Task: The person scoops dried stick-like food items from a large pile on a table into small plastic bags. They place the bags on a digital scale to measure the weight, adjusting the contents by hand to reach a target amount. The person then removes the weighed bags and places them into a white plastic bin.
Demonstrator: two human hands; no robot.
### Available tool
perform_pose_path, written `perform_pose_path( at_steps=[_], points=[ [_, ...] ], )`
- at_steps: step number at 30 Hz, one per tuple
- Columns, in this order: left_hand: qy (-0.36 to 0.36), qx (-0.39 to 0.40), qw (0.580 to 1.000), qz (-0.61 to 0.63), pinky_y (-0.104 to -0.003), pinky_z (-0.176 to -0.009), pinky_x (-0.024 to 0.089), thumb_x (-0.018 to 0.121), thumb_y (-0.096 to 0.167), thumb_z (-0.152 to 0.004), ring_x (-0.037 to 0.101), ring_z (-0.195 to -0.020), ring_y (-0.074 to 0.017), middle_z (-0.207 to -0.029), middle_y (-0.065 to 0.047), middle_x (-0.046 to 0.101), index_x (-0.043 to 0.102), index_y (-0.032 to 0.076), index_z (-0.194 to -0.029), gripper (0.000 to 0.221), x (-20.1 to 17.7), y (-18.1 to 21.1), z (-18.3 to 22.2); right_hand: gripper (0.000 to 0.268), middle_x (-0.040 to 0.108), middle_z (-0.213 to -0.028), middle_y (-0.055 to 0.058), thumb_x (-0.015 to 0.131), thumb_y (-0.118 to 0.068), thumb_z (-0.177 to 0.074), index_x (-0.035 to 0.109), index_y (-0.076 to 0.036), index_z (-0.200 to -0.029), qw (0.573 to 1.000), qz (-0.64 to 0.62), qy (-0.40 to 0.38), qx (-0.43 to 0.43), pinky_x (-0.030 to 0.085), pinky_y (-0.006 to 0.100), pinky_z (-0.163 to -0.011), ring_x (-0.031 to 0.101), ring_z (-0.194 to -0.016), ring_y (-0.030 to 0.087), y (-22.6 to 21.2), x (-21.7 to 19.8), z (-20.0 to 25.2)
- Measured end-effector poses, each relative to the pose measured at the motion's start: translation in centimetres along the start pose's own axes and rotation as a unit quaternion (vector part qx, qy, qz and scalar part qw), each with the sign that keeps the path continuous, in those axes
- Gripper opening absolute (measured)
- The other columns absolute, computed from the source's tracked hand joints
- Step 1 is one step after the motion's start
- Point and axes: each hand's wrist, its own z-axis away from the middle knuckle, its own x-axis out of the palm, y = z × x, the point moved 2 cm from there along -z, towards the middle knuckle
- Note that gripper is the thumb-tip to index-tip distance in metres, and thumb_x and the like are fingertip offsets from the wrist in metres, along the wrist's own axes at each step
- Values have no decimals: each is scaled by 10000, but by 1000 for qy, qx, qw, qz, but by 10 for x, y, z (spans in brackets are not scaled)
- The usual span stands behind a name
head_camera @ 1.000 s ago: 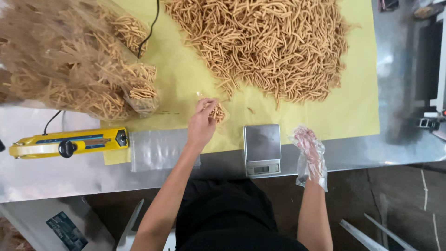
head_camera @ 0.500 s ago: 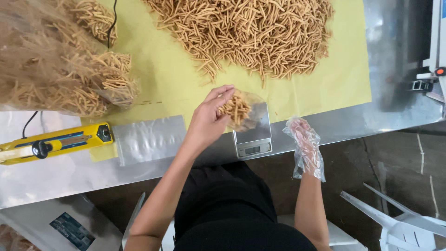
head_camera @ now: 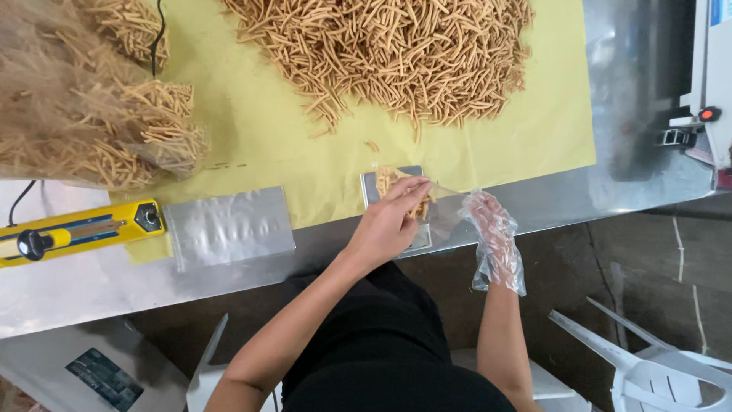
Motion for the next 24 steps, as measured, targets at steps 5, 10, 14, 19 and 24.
perform_pose_path(
  at_steps=[5,10,14,19,24],
  points=[
    [-1,3,995,-98,-388,-828,591,576,-21,-804,693,-1088,-305,-1494,-71,528,569,72,-1416,620,5,-16,-5,390,734,-1110,28,783,-272,-885,715,-56,-1202,982,163,51,79,542,254,-850,674,-979,119,14,-14,-25],
    [-27,-43,986,-158,-427,-787,586,613,11,-788,723,-894,-307,-1538,-93,472,576,110,-1409,629,8,-20,-2,332,724,-1006,37,770,-286,-925,746,-65,-1171,976,203,48,62,519,252,-759,636,-876,110,36,-23,-59],
    [-15,-50,984,-168,-432,-759,589,653,53,-808,733,-809,-293,-1546,-114,466,614,135,-1370,570,3,-5,3,295,728,-1039,28,762,-230,-939,738,-40,-1163,982,171,-21,-80,536,240,-787,652,-906,98,67,-26,-79],
    [32,-24,983,-177,-412,-751,597,679,97,-858,737,-762,-263,-1532,-115,504,639,151,-1352,498,-10,14,11,238,744,-1080,38,735,-153,-949,708,-72,-1171,981,174,-37,-74,560,232,-810,681,-935,94,86,-42,-108],
    [58,-80,980,-174,-396,-714,593,673,119,-872,715,-640,-223,-1515,-99,519,637,153,-1327,457,-41,25,26,255,774,-993,62,711,-312,-983,754,-88,-1097,959,281,-1,-35,566,263,-707,712,-802,124,74,-53,-193]
  ],
)
